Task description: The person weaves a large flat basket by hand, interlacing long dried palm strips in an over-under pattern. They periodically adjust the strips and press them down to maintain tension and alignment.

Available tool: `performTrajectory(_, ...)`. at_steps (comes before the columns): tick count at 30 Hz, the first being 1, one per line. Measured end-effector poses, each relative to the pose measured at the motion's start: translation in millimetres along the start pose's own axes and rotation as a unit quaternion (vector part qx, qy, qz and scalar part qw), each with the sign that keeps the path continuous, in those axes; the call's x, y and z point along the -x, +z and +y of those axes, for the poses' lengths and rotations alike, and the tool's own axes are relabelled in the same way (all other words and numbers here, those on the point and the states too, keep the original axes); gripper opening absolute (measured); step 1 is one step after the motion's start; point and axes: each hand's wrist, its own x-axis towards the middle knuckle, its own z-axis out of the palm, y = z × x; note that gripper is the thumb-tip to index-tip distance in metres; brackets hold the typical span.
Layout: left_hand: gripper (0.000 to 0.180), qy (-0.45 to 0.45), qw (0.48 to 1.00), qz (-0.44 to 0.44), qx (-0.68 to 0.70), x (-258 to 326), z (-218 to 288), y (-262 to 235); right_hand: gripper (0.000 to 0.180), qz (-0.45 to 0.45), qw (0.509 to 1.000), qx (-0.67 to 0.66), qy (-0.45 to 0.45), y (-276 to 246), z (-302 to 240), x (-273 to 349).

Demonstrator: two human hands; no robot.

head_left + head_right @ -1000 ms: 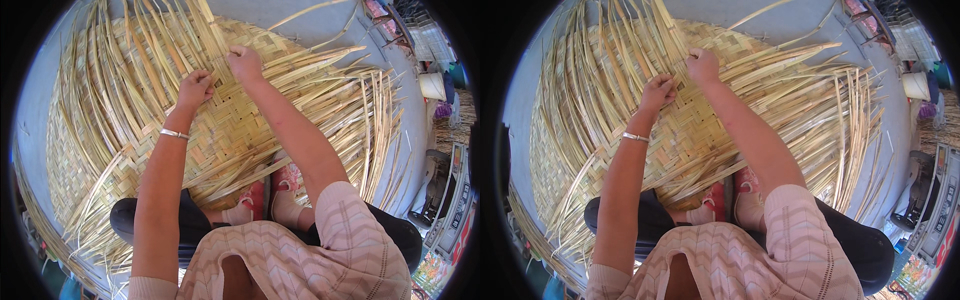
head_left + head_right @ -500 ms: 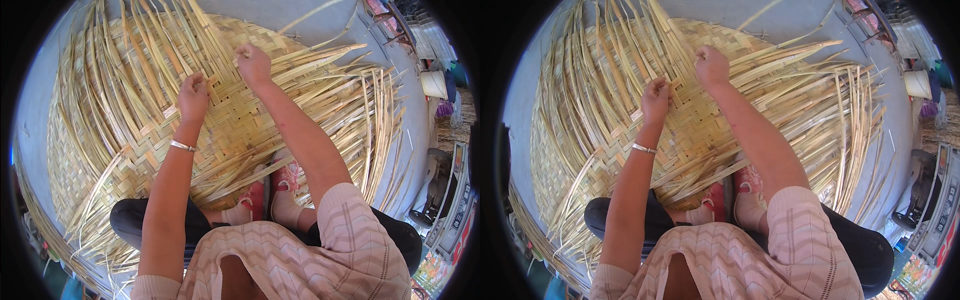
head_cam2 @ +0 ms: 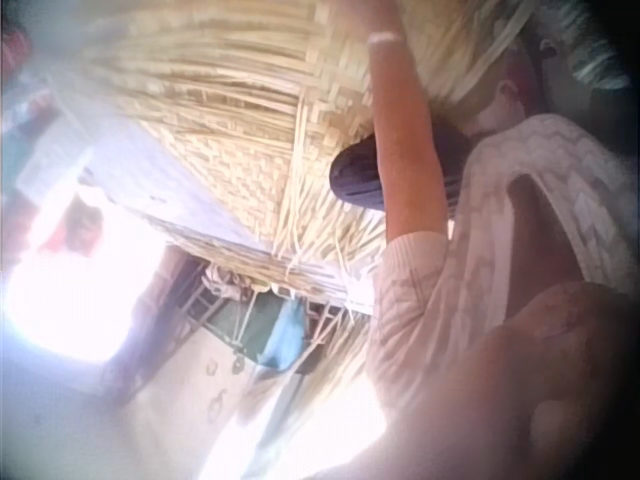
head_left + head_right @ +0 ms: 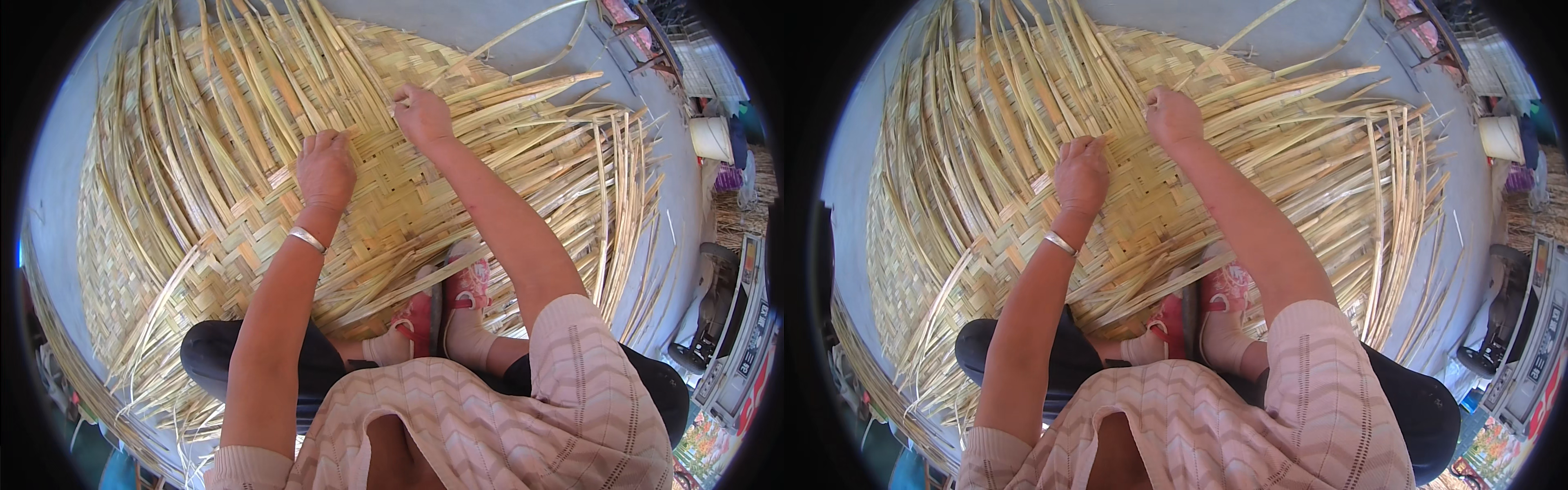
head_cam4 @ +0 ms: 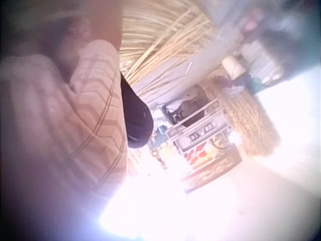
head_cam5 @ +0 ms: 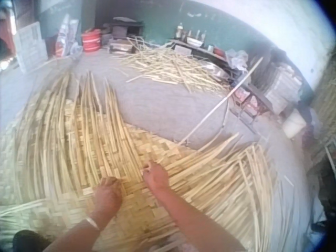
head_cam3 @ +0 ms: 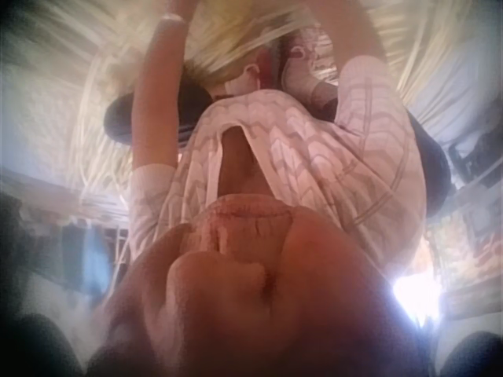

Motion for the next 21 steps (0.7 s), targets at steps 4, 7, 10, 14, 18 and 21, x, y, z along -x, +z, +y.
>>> performTrajectory(4, 0.027, -0.003, 1.0, 0.0, 0.023, 1, 0, -2, 0.018, 0.004, 1.0, -0.015, -0.011, -1, 0, 2)
performTrajectory(7, 0.028, 0.007, 1.0, -0.014, 0.014, 3, -1, -2, 0.016, 0.009, 1.0, -0.026, -0.01, -2, 1, 7)
performTrajectory(10, 0.031, 0.021, 0.998, -0.053, -0.024, 5, -1, -3, 0.015, 0.009, 1.0, -0.007, 0.005, 2, 1, 9)
performTrajectory(14, 0.038, 0.044, 0.996, -0.063, -0.054, 13, 5, -6, 0.02, 0.03, 0.999, 0.037, -0.024, 7, 2, 14)
performTrajectory(18, 0.042, 0.061, 0.992, -0.074, -0.078, 35, 8, -15, 0.037, 0.071, 0.992, 0.094, -0.054, 12, 0, 28)
performTrajectory(21, 0.043, 0.069, 0.995, -0.033, 0.059, 75, -7, -34, 0.043, 0.077, 0.991, 0.096, -0.056, 14, -5, 39)
